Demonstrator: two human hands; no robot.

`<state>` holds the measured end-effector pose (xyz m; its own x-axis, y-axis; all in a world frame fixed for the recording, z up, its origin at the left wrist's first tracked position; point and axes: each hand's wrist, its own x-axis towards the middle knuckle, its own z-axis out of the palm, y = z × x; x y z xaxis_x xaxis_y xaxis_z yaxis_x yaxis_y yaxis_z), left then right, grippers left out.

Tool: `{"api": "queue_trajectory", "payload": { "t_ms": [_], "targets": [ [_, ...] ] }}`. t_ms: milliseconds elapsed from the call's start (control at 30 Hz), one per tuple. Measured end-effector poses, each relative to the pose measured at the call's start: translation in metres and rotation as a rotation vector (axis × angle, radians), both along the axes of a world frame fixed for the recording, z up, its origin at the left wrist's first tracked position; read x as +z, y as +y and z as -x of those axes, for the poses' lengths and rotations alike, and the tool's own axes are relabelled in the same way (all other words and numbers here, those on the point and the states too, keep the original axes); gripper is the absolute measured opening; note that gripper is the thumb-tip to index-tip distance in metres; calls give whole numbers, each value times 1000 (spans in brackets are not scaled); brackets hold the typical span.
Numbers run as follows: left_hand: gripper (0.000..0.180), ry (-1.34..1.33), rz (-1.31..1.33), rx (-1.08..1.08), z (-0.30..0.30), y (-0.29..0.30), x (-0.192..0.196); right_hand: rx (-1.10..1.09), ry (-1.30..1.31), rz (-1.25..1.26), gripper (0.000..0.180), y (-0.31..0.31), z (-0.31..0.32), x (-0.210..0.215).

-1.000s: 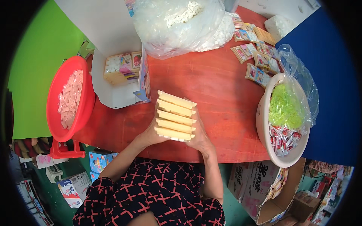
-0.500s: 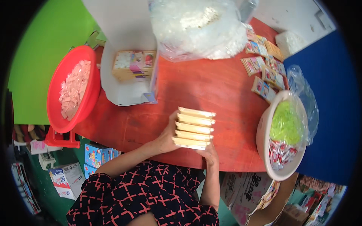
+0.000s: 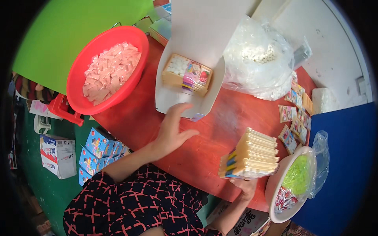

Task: Packaging individual snack packets into a cardboard display box.

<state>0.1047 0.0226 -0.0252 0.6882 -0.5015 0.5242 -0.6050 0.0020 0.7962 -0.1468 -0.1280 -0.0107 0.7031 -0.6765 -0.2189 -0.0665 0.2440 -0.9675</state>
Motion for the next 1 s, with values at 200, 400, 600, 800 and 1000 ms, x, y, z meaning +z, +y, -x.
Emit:
{"api": "queue_trajectory", "payload": {
  "t_ms": [200, 400, 600, 800, 1000],
  "targets": [
    [16, 91, -200, -378, -3, -25, -24, 95, 217, 249, 101, -32, 7, 80],
    [21, -56, -276, -643, 17, -4, -27, 525, 417, 3, 100, -1, -128, 190],
    [46, -350, -401, -567, 19, 10, -13, 1137, 1020, 364, 85, -16, -192, 189],
    [42, -374, -423, -517, 18, 5, -29, 1362, 1130, 439, 67, -25, -225, 161],
    [41, -427, -456, -365, 11, 6, -21, 1400, 1102, 379, 60, -43, -234, 160]
  ]
}}
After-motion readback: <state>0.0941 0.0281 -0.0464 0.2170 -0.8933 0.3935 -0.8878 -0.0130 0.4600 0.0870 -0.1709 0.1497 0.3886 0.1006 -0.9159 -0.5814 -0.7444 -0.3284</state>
